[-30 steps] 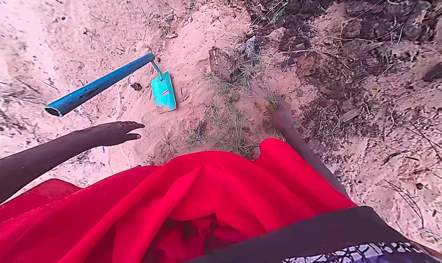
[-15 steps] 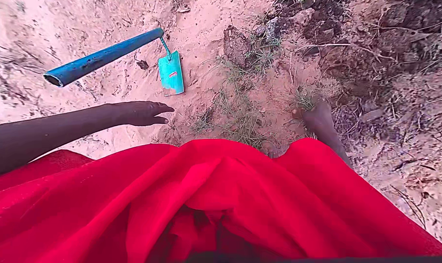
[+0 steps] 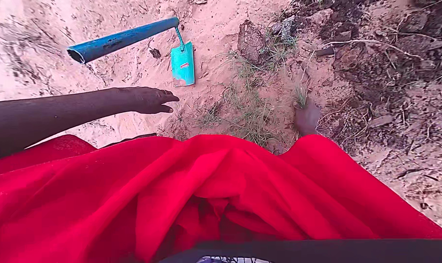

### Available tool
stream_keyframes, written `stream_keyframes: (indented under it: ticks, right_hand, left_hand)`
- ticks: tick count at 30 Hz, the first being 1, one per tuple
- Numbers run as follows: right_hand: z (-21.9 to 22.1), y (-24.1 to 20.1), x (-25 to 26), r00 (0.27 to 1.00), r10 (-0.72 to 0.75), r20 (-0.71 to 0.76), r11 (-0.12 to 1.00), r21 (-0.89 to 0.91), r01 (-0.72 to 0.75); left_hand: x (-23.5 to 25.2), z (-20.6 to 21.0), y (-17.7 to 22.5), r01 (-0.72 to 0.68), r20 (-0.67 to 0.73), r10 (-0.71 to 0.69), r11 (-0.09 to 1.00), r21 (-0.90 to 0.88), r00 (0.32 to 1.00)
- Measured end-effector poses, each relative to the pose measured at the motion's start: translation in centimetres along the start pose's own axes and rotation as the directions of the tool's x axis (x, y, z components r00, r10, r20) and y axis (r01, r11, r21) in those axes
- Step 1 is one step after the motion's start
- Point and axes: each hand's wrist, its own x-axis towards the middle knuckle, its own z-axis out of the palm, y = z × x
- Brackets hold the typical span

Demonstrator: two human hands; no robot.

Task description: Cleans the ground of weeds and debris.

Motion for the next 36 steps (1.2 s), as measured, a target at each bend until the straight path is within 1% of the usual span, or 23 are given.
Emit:
stream_keyframes:
  ticks: [1,3,4,5,6,7,9,11,13,15,17,19,21,23,26,28,30,32,33,35,36]
  right_hand:
    - [0.0,0.5,-0.7,0.999,0.018,-0.033,0.995,0.1,-0.015]
    - [0.0,0.9,-2.4,0.992,-0.019,-0.128,0.95,0.306,0.057]
    - [-0.4,0.7,-3.3,0.989,-0.056,-0.139,0.942,0.322,0.099]
    - [-0.9,0.2,-3.8,0.988,-0.104,-0.117,0.954,0.268,0.133]
    - [-1.0,-0.5,-3.5,0.986,-0.153,-0.065,0.972,0.172,0.162]
    - [-0.9,-1.0,-2.9,0.982,-0.187,0.009,0.981,0.063,0.186]
    - [-0.1,-2.3,-1.3,0.96,-0.238,0.148,0.96,-0.116,0.256]
    - [0.8,-3.4,-0.4,0.922,-0.319,0.218,0.906,-0.217,0.364]
    - [1.2,-4.6,-0.2,0.897,-0.332,0.291,0.887,-0.226,0.402]
    - [0.9,-5.4,0.2,0.891,-0.302,0.339,0.897,-0.215,0.386]
    - [0.6,-5.2,0.6,0.895,-0.27,0.355,0.922,-0.173,0.347]
    - [0.9,-5.1,0.4,0.924,-0.23,0.305,0.943,-0.165,0.289]
    - [1.5,-5.2,-0.1,0.953,-0.174,0.247,0.949,-0.217,0.229]
    - [1.8,-5.3,-0.7,0.967,-0.154,0.203,0.955,-0.222,0.198]
    - [2.1,-4.2,-1.0,0.979,-0.144,0.146,0.973,-0.161,0.167]
    - [1.9,-3.2,-1.6,0.99,-0.093,0.11,0.99,-0.099,0.104]
    - [1.3,-1.4,-2.9,0.998,-0.044,0.038,0.998,0.035,0.043]
    - [0.4,1.1,-3.6,0.999,-0.002,-0.044,0.985,0.174,0.01]
    - [-0.6,2.2,-3.9,0.998,0.006,-0.059,0.98,0.197,0.006]
    - [-4.3,3.1,-4.7,0.999,-0.025,-0.03,0.987,0.156,0.03]
    - [-6.7,2.7,-5.1,1.0,-0.03,0.0,0.995,0.093,0.03]
  left_hand:
    - [-0.1,0.5,-0.5,-0.003,-0.013,0.003,1.0,-0.012,1.0]
    - [-0.1,1.6,-1.7,-0.004,-0.015,0.003,0.998,-0.059,1.0]
    - [-0.1,2.1,-1.9,-0.006,0.0,0.006,0.997,-0.083,1.0]
    - [-0.2,2.5,-2.0,-0.002,0.02,0.004,0.995,-0.097,1.0]
    - [-0.2,2.6,-2.1,0.003,0.039,0.001,0.995,-0.098,0.999]
    - [-0.3,2.8,-2.1,0.004,0.053,0.001,0.996,-0.092,0.999]
    - [-0.4,2.7,-1.7,0.004,0.071,0.001,0.998,-0.067,0.997]
    - [-0.6,2.0,-0.8,0.008,0.081,-0.007,1.0,-0.023,0.997]
    - [-0.7,1.3,0.0,-0.009,0.054,0.01,1.0,-0.012,0.998]
    - [-0.6,1.3,0.0,-0.037,0.022,0.037,0.999,-0.027,0.999]
    - [-0.7,1.3,0.2,-0.035,0.038,0.036,0.999,-0.038,0.999]
    - [-0.7,1.3,0.2,-0.016,0.072,0.018,0.999,-0.028,0.997]
    - [-0.7,1.5,0.1,0.005,0.098,-0.003,1.0,-0.02,0.995]
    - [-0.7,1.6,-0.2,0.024,0.109,-0.023,1.0,-0.008,0.994]
    - [-0.8,2.0,-1.2,0.021,0.065,-0.021,1.0,-0.004,0.998]
    - [-1.0,2.6,-1.8,0.018,0.039,-0.017,1.0,-0.024,0.999]
    - [-1.2,3.2,-2.3,0.027,0.052,-0.024,0.998,-0.055,0.998]
    - [-0.9,4.1,-3.3,0.025,0.074,-0.02,0.998,-0.062,0.997]
    - [-0.5,4.8,-4.0,0.009,0.077,-0.004,0.998,-0.067,0.997]
    - [0.8,5.8,-5.4,-0.023,0.069,0.026,0.998,-0.052,0.997]
    - [1.2,5.6,-5.5,-0.03,0.074,0.034,0.998,-0.05,0.997]
